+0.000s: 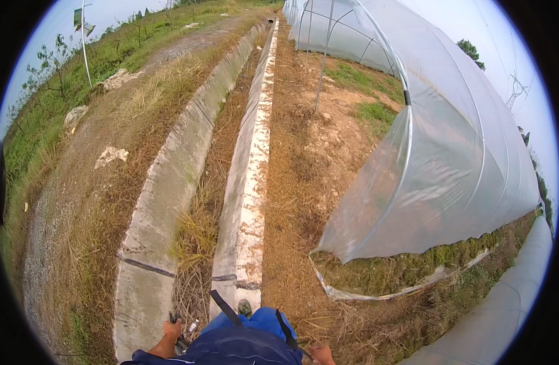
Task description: The person sits on the ground and assembles irrigation components by connecting small white plastic fittings to black corrugated tubing. After assembling several units, the person stands, gathers the components, and walks along a concrete drainage channel toward a greenhouse.
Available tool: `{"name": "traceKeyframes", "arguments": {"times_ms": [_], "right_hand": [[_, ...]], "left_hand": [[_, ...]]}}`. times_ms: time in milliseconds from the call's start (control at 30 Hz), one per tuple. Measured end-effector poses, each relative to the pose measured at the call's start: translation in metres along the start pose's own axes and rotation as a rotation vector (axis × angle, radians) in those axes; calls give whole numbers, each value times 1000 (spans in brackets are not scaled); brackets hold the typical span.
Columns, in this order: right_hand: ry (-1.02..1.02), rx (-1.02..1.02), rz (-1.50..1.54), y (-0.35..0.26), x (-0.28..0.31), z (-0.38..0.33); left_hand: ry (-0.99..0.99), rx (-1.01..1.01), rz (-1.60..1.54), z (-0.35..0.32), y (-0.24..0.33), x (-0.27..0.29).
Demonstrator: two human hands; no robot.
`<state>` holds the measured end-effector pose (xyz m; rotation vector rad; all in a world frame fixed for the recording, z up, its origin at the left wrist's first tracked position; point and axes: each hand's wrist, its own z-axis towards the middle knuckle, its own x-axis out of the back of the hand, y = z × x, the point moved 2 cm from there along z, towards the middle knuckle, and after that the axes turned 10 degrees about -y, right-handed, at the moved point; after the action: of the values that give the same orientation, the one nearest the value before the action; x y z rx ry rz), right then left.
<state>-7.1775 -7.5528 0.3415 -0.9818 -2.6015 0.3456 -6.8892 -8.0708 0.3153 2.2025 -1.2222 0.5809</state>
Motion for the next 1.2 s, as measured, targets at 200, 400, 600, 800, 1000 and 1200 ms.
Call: {"name": "traceKeyframes", "arguments": {"times_ms": [200, 400, 600, 800, 1000, 1200], "right_hand": [[-81, -134, 142, -166, 12, 115], [-42, 282, -624, -304, 102, 254], [16, 391, -117, -601, 159, 304], [101, 220, 262, -837, 230, 385], [-92, -152, 384, -962, 257, 489], [-112, -180, 122, -1141, 251, 545]], "left_hand": [[98, -724, -51, 43, 306, 43], [358, -960, -48, 64, 572, 35], [756, -1292, -133, 70, 789, 124], [1014, -1608, -394, 43, 1020, 209], [885, -1875, -1142, 3, 1268, 260], [47, -2334, -1103, 25, 1509, 293]]}}
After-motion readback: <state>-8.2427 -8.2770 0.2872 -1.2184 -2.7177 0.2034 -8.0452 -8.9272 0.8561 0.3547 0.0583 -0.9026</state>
